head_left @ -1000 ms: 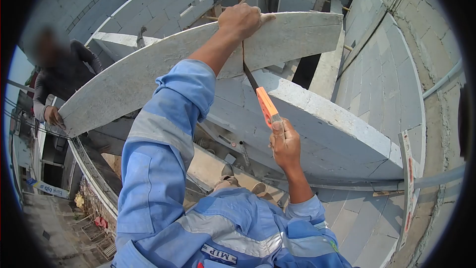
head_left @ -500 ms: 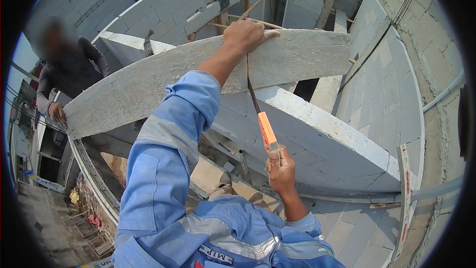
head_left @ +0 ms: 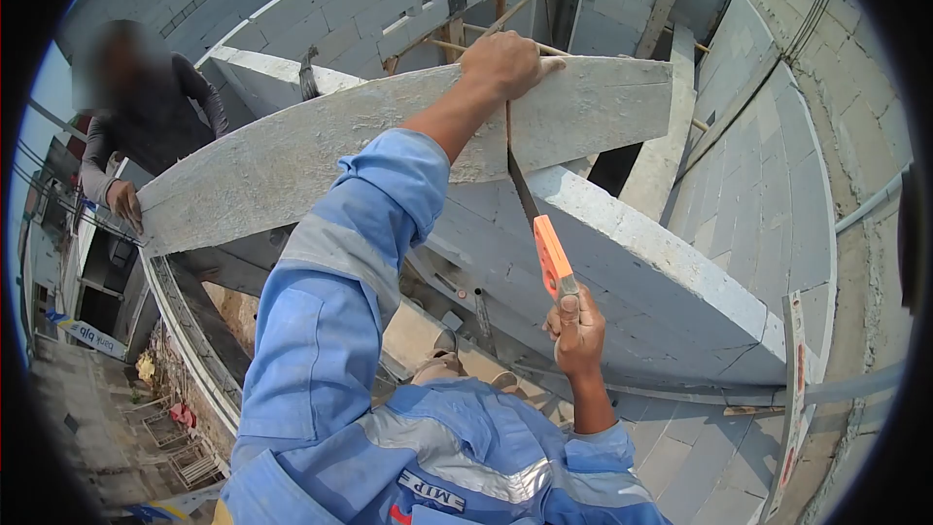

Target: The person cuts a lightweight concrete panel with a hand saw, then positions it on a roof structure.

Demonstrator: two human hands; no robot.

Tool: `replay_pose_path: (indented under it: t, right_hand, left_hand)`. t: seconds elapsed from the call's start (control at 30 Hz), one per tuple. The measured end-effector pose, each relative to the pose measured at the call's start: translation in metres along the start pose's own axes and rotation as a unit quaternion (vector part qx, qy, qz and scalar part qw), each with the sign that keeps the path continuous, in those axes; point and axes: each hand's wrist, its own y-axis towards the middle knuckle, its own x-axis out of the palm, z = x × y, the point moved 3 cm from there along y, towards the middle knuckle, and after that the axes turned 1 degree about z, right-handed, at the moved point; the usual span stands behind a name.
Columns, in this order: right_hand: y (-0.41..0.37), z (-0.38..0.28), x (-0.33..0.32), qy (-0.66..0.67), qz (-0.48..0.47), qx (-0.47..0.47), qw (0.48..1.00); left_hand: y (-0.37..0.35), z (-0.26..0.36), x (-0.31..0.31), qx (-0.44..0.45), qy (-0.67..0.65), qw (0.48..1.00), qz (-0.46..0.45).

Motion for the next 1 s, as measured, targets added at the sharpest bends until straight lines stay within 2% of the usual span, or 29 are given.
replay_pose_path:
  t: [0.03, 0.2, 0.27, 0.33, 0.43, 0.5, 0.53, 0.6, 0.63, 0.7, 0.73, 0.8, 0.93, 0.97, 1.0]
  right_hand:
    - [-0.005, -0.004, -0.005, 0.012, -0.007, 0.034, 0.999]
    - [-0.057, 0.030, -0.049, -0.060, 0.020, -0.016, 0.998]
    - [-0.064, 0.017, -0.067, -0.170, 0.073, -0.081, 0.979]
    - [-0.060, -0.001, -0.090, -0.278, 0.042, -0.198, 0.939]
    - [-0.049, -0.027, -0.124, -0.294, -0.025, -0.175, 0.939]
    - [-0.041, -0.059, -0.140, -0.340, -0.016, -0.232, 0.911]
    - [-0.044, -0.073, -0.157, -0.363, 0.006, -0.215, 0.907]
    - [-0.052, -0.095, -0.180, -0.374, -0.022, -0.270, 0.887]
    - [-0.056, -0.100, -0.190, -0.385, -0.006, -0.263, 0.885]
    - [-0.061, -0.104, -0.199, -0.385, -0.014, -0.276, 0.881]
    - [-0.053, -0.105, -0.195, -0.409, -0.010, -0.298, 0.862]
    - [-0.024, -0.106, -0.183, -0.497, -0.031, -0.357, 0.790]
    - [0.048, -0.097, -0.162, -0.569, -0.116, -0.445, 0.681]
    - [0.068, -0.093, -0.160, -0.568, -0.119, -0.449, 0.680]
    - [0.088, -0.088, -0.155, -0.576, -0.139, -0.466, 0.657]
  left_hand:
    - [0.005, -0.001, -0.002, 0.004, 0.003, 1.000, 0.000]
    - [0.021, -0.020, -0.027, -0.019, -0.034, 0.999, 0.006]
    - [0.017, -0.021, -0.038, -0.039, -0.047, 0.998, 0.021]
    - [0.018, -0.024, -0.041, -0.062, -0.066, 0.996, -0.003]
    - [0.010, -0.025, -0.056, -0.075, -0.080, 0.994, 0.019]
    - [0.011, -0.032, -0.066, -0.069, -0.069, 0.995, 0.032]
    - [0.011, -0.035, -0.079, -0.094, -0.086, 0.991, 0.028]
    - [0.030, -0.056, -0.093, -0.070, -0.022, 0.993, 0.087]
    - [0.035, -0.066, -0.097, -0.043, 0.030, 0.987, 0.152]
    - [0.032, -0.078, -0.104, -0.024, 0.023, 0.989, 0.148]
    - [0.030, -0.082, -0.108, -0.019, 0.029, 0.989, 0.142]
    - [0.023, -0.088, -0.118, -0.018, 0.049, 0.989, 0.139]
    - [0.001, -0.100, -0.138, -0.036, 0.091, 0.984, 0.148]
    - [-0.005, -0.104, -0.142, -0.045, 0.101, 0.983, 0.149]
    - [-0.012, -0.108, -0.145, -0.056, 0.111, 0.981, 0.151]
